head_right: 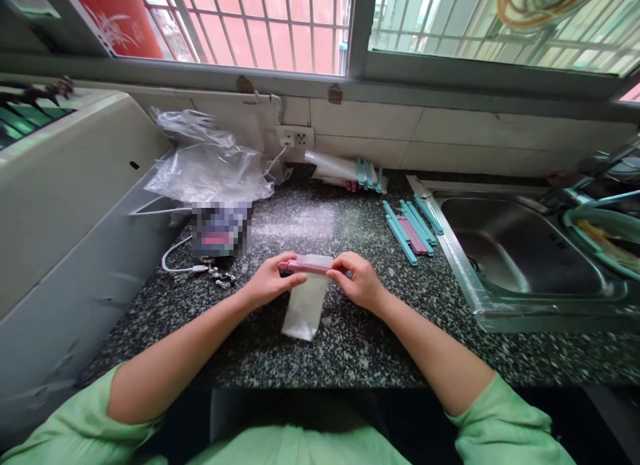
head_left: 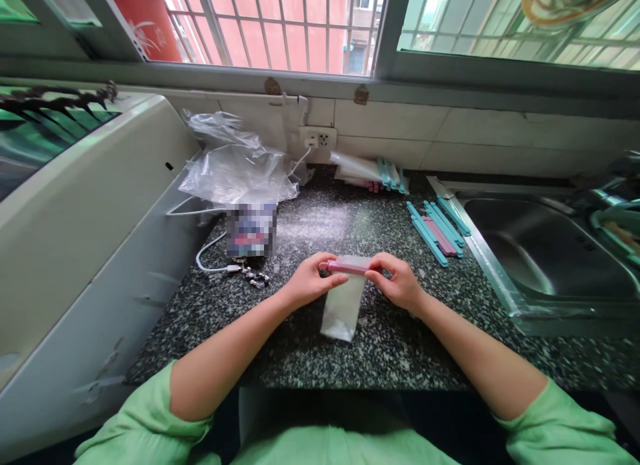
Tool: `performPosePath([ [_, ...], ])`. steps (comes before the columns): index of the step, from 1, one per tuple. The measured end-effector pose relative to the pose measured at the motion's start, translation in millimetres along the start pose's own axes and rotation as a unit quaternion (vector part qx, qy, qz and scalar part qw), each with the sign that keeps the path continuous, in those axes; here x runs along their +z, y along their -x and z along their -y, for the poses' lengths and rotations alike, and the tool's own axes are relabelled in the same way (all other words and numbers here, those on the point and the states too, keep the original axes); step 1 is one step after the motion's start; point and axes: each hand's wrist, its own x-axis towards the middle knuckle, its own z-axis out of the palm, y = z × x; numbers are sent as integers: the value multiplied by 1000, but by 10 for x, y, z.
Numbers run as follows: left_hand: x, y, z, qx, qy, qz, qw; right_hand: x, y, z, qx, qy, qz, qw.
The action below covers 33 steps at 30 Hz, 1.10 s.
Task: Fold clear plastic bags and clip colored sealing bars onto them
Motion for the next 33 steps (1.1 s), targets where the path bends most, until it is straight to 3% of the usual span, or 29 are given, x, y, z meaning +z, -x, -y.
performPosePath([
  [3, -8, -7, -26, 23, 25, -18, 999, 57, 19, 17, 16, -24, 15, 999],
  [8, -30, -15, -50, 48, 78, -78, 993, 143, 51, 25, 122, -89, 36, 988],
  [11, -30, -19, -46, 50, 93, -104, 989, 210, 75, 24, 133, -96, 60, 985],
  [14, -15, -22, -33, 35, 86, -103, 990, 242, 88, 4, 115, -73, 43, 990],
  [20, 13, -41, 43, 10, 63, -135, 989, 259, 78, -87, 77, -7, -90, 993],
  [24, 10, -58, 72, 8, 43, -139, 989, 281, 62, -114, 23, 74, -81, 994],
  [29, 14, -74, 130, -30, 46, -145, 988, 238, -32, -187, -60, 203, -4, 977],
  [33, 31, -155, 200, -51, 26, -142, 988, 188, -193, -340, -79, 250, -21, 965],
])
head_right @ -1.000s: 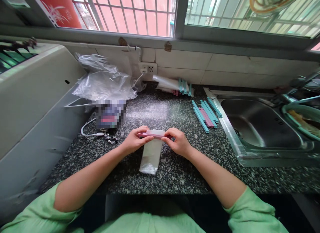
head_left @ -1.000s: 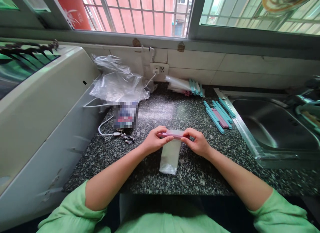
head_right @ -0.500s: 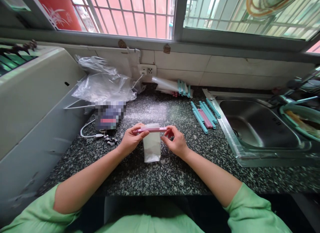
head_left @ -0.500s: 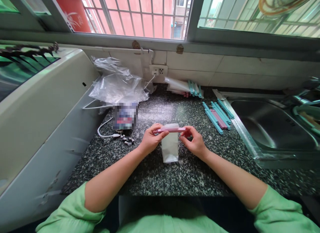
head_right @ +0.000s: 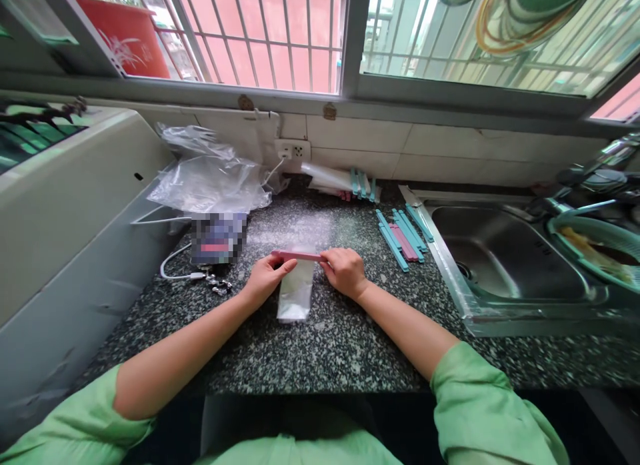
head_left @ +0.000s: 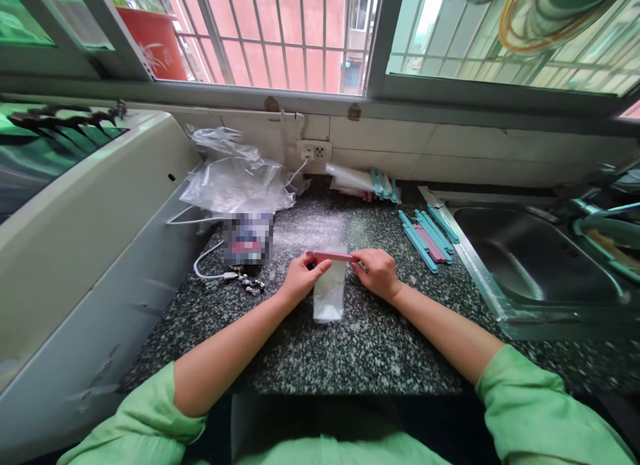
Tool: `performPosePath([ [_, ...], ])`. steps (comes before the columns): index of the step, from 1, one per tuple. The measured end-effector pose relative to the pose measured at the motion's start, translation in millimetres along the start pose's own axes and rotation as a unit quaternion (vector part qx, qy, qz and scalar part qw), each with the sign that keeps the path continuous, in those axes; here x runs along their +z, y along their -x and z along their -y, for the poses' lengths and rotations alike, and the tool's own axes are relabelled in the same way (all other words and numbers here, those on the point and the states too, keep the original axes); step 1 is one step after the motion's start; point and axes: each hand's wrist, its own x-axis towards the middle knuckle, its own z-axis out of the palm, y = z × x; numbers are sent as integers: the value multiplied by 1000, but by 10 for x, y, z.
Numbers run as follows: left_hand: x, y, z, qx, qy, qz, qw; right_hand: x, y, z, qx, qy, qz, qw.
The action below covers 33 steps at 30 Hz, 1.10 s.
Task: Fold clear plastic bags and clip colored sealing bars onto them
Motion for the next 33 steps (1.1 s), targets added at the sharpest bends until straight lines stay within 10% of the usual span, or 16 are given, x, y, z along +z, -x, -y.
performPosePath([
  [8, 122, -711, -56, -29, -83, 11, 996, 151, -401, -441, 108, 58, -77, 989],
  [20, 514, -1530, 34, 93, -180, -241, 949, 349, -991, -1003, 266, 77, -180, 944],
  [25, 621, -1835, 83, 201, -299, -200, 911, 428, -1188, -1195, 333, 111, -195, 916],
  [33, 641, -2102, 157, 204, -357, -205, 888, 480, -1347, -1364, 348, 138, -175, 910],
])
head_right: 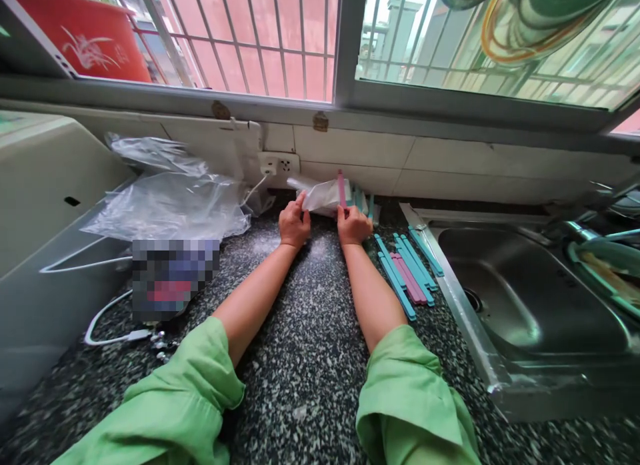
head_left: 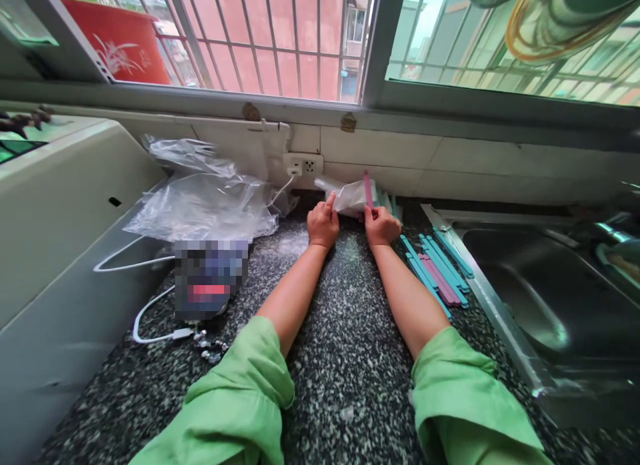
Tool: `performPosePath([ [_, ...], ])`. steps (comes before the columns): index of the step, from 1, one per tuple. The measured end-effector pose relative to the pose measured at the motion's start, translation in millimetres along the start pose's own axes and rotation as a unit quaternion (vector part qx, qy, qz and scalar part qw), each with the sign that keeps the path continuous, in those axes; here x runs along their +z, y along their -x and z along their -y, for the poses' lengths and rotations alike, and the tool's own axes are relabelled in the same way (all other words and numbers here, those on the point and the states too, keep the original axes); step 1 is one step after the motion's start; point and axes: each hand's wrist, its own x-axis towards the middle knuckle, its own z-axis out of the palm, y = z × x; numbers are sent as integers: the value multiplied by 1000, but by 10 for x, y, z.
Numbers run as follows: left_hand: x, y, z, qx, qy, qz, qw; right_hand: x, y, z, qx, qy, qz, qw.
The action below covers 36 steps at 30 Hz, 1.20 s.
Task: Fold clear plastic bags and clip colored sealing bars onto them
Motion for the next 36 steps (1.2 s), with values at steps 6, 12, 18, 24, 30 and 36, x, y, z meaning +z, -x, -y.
performPosePath([
  [6, -31, 43, -18, -28, 19, -27, 999, 5, -14, -5, 1, 16, 3, 1000],
  [12, -139, 155, -30, -57, 22, -30, 998, -1, -10, -4, -23, 19, -9, 1000],
  [18, -489, 354, 52, -41, 7, 11, 999, -70, 178, 153, -212, 1, 25, 977],
  [24, -1228, 202, 415, -46, -70, 26, 996, -117, 573, 1035, -200, -92, 160, 962],
  [30, -1804, 191, 754, -175, -188, 61, 965, -91, 724, 2080, -79, -146, 299, 940],
  [36, -1988, 344, 934, -165, -185, 66, 967, 44, 646, 2468, 0, -161, 334, 929],
])
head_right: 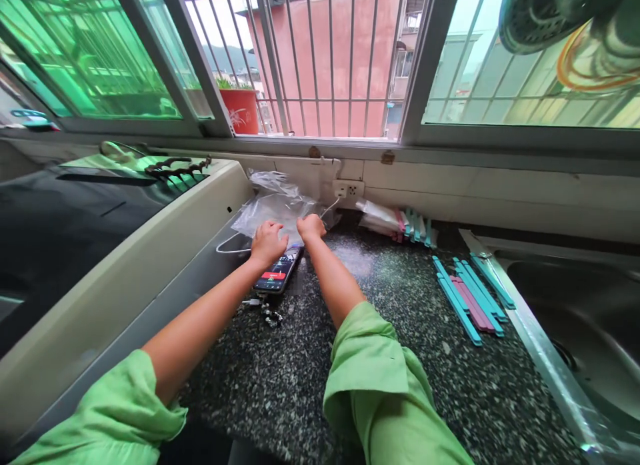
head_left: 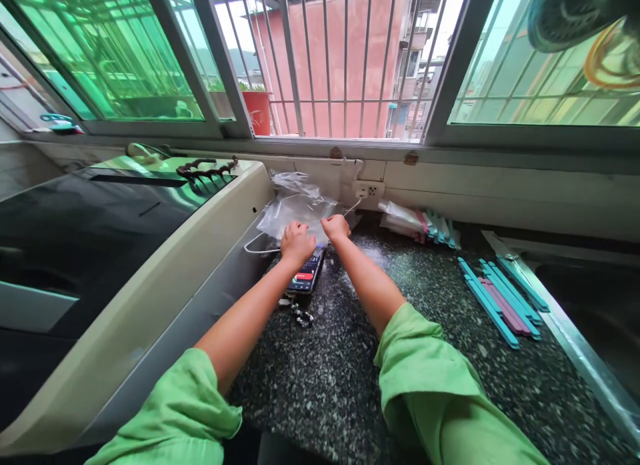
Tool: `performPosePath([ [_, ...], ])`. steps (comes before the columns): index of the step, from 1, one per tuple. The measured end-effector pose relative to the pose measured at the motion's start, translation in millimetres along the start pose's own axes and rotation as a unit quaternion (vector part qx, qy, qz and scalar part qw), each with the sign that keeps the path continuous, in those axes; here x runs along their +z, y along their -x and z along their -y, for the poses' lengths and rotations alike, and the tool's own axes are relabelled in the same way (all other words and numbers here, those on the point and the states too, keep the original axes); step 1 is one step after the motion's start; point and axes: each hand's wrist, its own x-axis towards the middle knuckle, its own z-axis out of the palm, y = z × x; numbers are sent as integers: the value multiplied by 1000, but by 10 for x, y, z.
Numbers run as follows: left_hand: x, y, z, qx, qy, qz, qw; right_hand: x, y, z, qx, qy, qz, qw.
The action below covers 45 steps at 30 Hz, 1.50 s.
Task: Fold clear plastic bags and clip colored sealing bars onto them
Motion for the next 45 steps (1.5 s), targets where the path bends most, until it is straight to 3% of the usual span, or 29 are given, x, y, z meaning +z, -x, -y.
performPosePath([
  [4, -24, -42, 106, 17, 68, -55, 996, -46, 27, 57, -26, -30, -5, 999],
  [8, -164, 11, 137, 88, 155, -170, 969, -302, 155, 13, -88, -59, -28, 994],
  [11, -308, 254, 84, 159, 196, -229, 940, -611, 313, -175, -126, -80, -44, 988],
  [15, -372, 686, -19, 134, 256, -279, 916, -1068, 685, -638, -208, -161, -65, 963],
  [18, -279, 878, -85, 52, 342, -225, 911, -1365, 1074, -1047, -234, -192, -58, 951],
  [20, -180, 922, -140, -16, 419, -134, 898, -1519, 1343, -1314, -236, -191, -73, 950],
  [24, -4, 931, -312, -140, 526, 58, 837, -1700, 1794, -1801, -257, -139, -58, 955],
  [27, 94, 987, -464, -176, 534, 145, 814, -1749, 1995, -2074, -254, -130, -42, 958],
  [31, 196, 1122, -562, -131, 532, 130, 826, -1805, 2064, -2223, -266, -110, 15, 958],
  [34, 195, 1169, -505, -109, 541, 85, 829, -1893, 2040, -2211, -270, -92, 69, 956],
  [37, 125, 1160, -414, -123, 554, 75, 820, -1985, 2023, -2185, -249, -110, 128, 954],
  [41, 42, 1172, -411, -108, 577, 113, 802, -2007, 2020, -2198, -147, -194, 202, 949],
  [45, 22, 1250, -506, -48, 558, 165, 812, -1937, 1998, -2224, -5, -338, 127, 933],
])
